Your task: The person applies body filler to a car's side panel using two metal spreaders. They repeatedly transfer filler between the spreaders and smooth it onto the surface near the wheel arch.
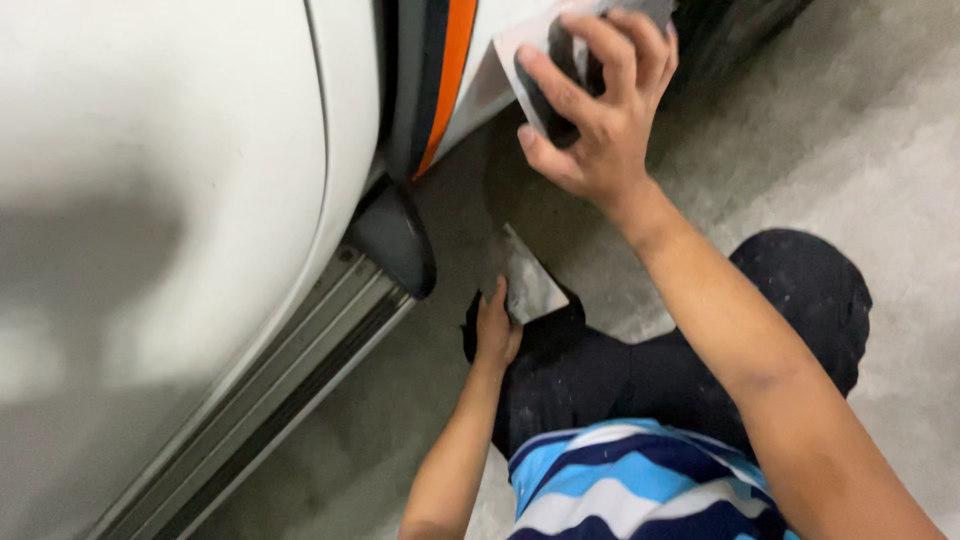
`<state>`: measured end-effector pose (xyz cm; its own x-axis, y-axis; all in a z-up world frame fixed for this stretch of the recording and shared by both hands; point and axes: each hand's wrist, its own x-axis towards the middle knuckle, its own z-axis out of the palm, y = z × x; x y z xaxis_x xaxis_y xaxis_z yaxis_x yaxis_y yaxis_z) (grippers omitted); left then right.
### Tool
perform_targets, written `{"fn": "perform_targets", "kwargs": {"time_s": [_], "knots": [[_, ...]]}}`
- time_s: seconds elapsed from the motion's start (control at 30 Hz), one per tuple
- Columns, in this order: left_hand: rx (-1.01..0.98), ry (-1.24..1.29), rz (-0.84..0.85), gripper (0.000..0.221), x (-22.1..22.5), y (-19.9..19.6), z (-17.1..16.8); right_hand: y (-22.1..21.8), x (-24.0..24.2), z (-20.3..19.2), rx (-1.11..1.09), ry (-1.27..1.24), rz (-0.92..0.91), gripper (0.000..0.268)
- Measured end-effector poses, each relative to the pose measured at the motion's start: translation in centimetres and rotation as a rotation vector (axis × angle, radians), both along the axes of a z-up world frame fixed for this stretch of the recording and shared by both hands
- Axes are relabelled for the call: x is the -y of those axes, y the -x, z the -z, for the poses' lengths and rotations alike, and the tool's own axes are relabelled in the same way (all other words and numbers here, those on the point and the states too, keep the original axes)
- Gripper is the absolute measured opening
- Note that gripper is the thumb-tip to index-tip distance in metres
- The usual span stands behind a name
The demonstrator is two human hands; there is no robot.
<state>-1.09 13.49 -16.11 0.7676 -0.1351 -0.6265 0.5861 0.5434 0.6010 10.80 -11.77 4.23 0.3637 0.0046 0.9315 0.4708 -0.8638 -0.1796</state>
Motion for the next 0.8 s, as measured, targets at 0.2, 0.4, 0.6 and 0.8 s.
{"fn": "perform_targets", "kwargs": {"time_s": [0.2,0.4,0.6,0.8], "knots": [[-0.008,0.027,-0.012,0.053,0.2,0.8,-0.8,2.5,1.7,-0.9,-0.095,-0.205,-0.136,0.057],[-0.083,0.228,0.099,0.054,1.0,-0.2,-2.4,13.6,5.7,3.3,-0.794,-1.520,-1.080,0.069],[-0.330,0.374,0.281,0.032,6.1,1.8,-4.1,12.7,8.5,12.2,-1.096,-1.734,-0.734,0.049],[-0.139,0.271,0.355,0.043,5.6,-1.4,-9.9,15.4,9.5,13.4,-1.487,-0.907,-0.534,0.058]]}}
